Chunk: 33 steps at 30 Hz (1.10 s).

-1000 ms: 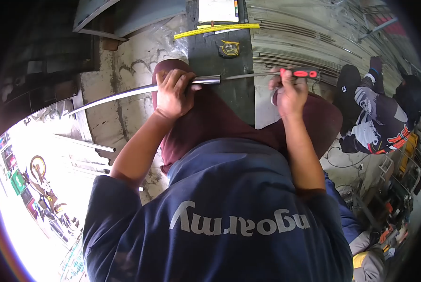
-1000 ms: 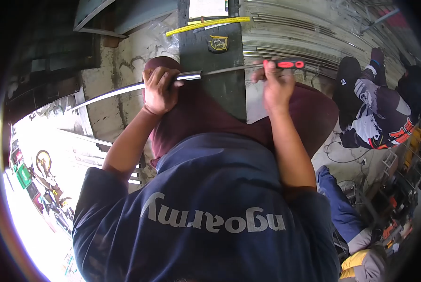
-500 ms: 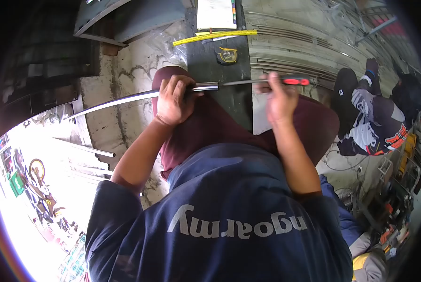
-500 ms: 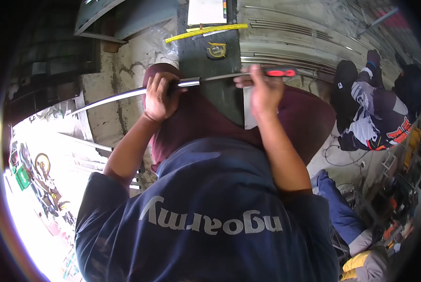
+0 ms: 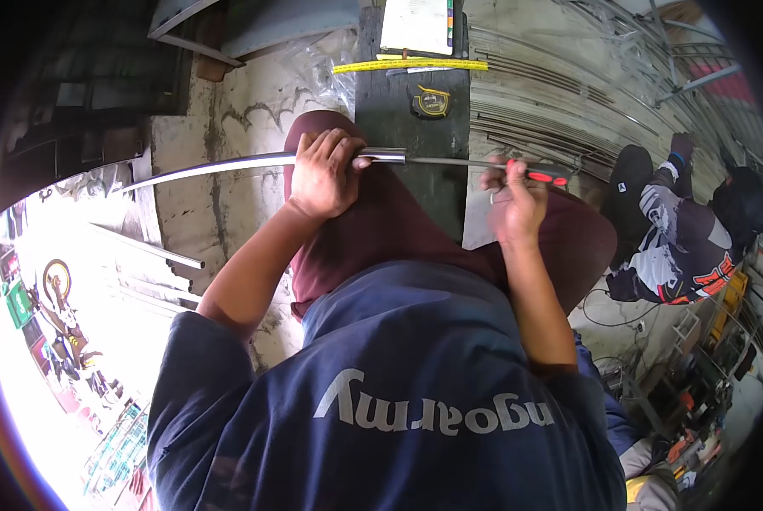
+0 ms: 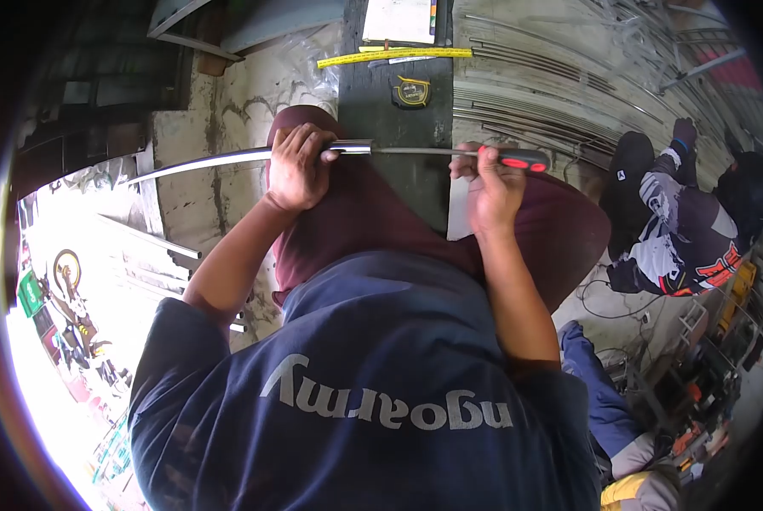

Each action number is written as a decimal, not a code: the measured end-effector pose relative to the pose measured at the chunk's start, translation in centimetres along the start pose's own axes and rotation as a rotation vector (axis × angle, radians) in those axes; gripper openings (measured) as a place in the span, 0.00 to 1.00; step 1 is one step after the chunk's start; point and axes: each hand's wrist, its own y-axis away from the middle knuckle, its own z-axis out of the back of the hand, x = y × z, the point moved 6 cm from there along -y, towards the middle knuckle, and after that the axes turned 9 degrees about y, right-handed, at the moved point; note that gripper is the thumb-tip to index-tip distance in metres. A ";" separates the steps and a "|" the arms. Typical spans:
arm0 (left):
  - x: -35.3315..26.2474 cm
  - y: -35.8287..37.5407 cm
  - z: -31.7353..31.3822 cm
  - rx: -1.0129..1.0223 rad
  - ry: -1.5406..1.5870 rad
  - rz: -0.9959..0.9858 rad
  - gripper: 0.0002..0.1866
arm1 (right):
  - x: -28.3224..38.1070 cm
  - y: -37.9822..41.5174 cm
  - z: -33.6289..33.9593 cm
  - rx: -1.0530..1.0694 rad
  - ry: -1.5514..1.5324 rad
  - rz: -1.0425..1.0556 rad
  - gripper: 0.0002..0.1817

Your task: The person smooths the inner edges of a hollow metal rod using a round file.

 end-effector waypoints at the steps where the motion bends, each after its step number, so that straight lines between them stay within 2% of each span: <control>1: 0.0 0.0 0.0 0.010 -0.017 0.002 0.10 | 0.5 -0.2 -0.1 -0.002 0.019 0.041 0.10; 2: 0.0 0.2 -0.1 0.034 -0.013 0.013 0.11 | 0.9 -0.2 -0.2 -0.006 0.037 0.081 0.10; 4: -0.5 -0.6 -0.3 0.071 0.006 0.017 0.14 | 0.0 1.4 -4.2 0.106 0.039 0.011 0.07; 6: -1.3 -1.5 0.0 0.060 0.037 0.010 0.19 | 0.1 1.5 -5.7 0.182 0.017 0.026 0.06; 8: -0.6 -0.6 -0.1 0.018 0.099 0.018 0.21 | 1.4 -1.0 -1.9 0.038 0.129 0.075 0.09; 12: -0.2 -0.1 -0.3 -0.007 0.060 0.019 0.20 | 0.0 -0.3 -0.2 -0.059 0.031 0.012 0.10; 14: -0.6 0.0 -0.3 -0.031 0.063 -0.007 0.18 | 0.1 1.0 -1.4 0.038 0.041 -0.015 0.09; 18: -0.3 -0.2 -0.3 -0.073 -0.013 -0.029 0.18 | 0.9 -1.1 1.6 -0.041 0.065 0.079 0.11; 20: -0.6 0.0 -0.2 -0.055 -0.036 -0.036 0.17 | 0.1 0.9 -3.1 0.065 0.106 0.043 0.13; 22: -0.8 0.0 -0.4 -0.024 -0.044 -0.040 0.16 | 0.2 1.2 -4.9 0.169 0.079 0.039 0.13; 24: -0.7 0.0 -0.3 -0.009 -0.052 -0.049 0.14 | 1.1 -1.1 -0.6 0.014 0.139 0.061 0.11; 26: -0.5 -0.1 -0.3 0.005 -0.050 -0.020 0.12 | 1.1 -1.9 1.2 -0.036 0.084 0.051 0.10; 27: -0.2 0.1 -0.6 0.009 -0.069 -0.032 0.13 | 0.2 -0.9 0.0 0.020 0.161 0.046 0.10; 28: -0.4 0.0 -0.6 0.017 -0.037 -0.038 0.14 | 0.6 0.8 -3.4 0.069 0.129 0.037 0.11; 30: -1.0 -0.4 -0.5 0.026 0.019 -0.052 0.15 | -0.5 1.5 -5.1 0.194 0.047 0.018 0.11; 32: -0.7 -0.3 -0.2 0.021 0.009 -0.050 0.23 | 1.1 -0.8 -1.8 0.030 0.178 0.042 0.09; 33: -1.0 -0.5 0.1 0.011 0.028 -0.038 0.26 | 1.3 -1.5 -1.4 0.017 0.125 0.050 0.10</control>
